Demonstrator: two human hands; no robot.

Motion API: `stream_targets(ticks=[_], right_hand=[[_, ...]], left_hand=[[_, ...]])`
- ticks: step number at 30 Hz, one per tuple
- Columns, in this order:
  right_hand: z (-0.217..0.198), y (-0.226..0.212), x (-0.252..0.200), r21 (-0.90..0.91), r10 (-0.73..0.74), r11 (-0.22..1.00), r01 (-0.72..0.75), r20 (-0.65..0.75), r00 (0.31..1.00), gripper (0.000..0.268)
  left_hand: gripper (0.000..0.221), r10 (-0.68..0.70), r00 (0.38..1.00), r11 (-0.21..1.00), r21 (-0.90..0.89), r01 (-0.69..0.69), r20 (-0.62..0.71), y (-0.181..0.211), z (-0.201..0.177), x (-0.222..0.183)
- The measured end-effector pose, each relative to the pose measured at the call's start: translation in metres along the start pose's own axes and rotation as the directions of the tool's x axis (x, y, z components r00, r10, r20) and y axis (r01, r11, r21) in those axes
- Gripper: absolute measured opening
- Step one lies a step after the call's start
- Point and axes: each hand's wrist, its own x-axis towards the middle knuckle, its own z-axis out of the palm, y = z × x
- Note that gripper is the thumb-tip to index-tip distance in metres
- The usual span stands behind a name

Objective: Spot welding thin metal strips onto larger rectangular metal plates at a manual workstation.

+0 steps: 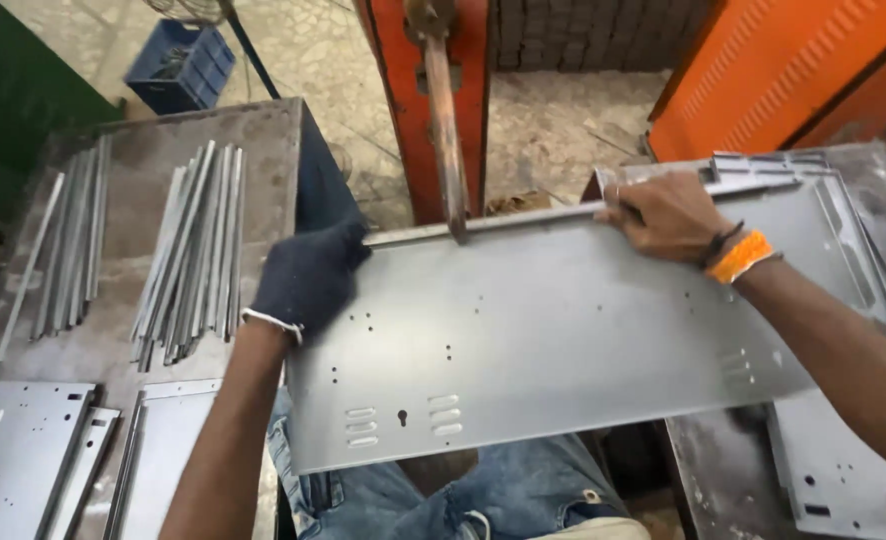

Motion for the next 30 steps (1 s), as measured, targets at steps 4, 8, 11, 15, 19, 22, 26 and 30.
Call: stream_targets(ticks=[4,8,11,15,19,22,26,30], right_hand=[[0.015,0.010,-0.002,-0.080,-0.045,0.996,0.042,-0.030,0.999,0.044],[-0.005,0.012,-0.020,-0.159,0.139,0.979,-0.126,0.072,0.988,0.062],[-0.016,0.040,-0.027,-0.264,0.192,0.952,-0.153,0.132,0.972,0.070],[-0.021,0.074,-0.054,-0.179,0.224,0.964,-0.198,0.137,0.965,0.067],[-0.025,0.083,-0.059,-0.095,0.128,0.988,-0.123,0.049,0.991,0.059],[-0.025,0.085,-0.057,-0.146,0.225,0.968,-0.206,0.126,0.966,0.059],[-0.020,0.100,-0.053,-0.228,0.193,0.961,-0.159,0.135,0.972,0.055],[-0.012,0.098,-0.058,-0.140,0.211,0.971,-0.191,0.140,0.968,0.060]], left_hand=[[0.015,-0.012,1.000,0.999,0.045,0.011,0.027,-0.002,-0.001,-0.001],[0.017,0.123,0.990,0.989,-0.071,-0.128,-0.063,0.014,0.005,-0.005],[0.024,0.091,0.993,0.994,-0.052,-0.095,-0.069,0.030,0.005,0.009],[0.027,0.018,0.983,0.919,-0.384,-0.089,-0.185,0.050,0.036,0.020],[0.034,-0.183,0.967,0.634,-0.773,-0.020,-0.176,0.054,0.059,0.036],[0.038,-0.209,0.955,0.661,-0.750,-0.020,-0.210,0.057,0.057,0.036],[0.034,-0.014,0.918,0.819,-0.532,-0.217,-0.397,0.052,0.061,0.037],[0.039,-0.133,0.961,0.676,-0.732,-0.090,-0.241,0.058,0.042,0.022]])
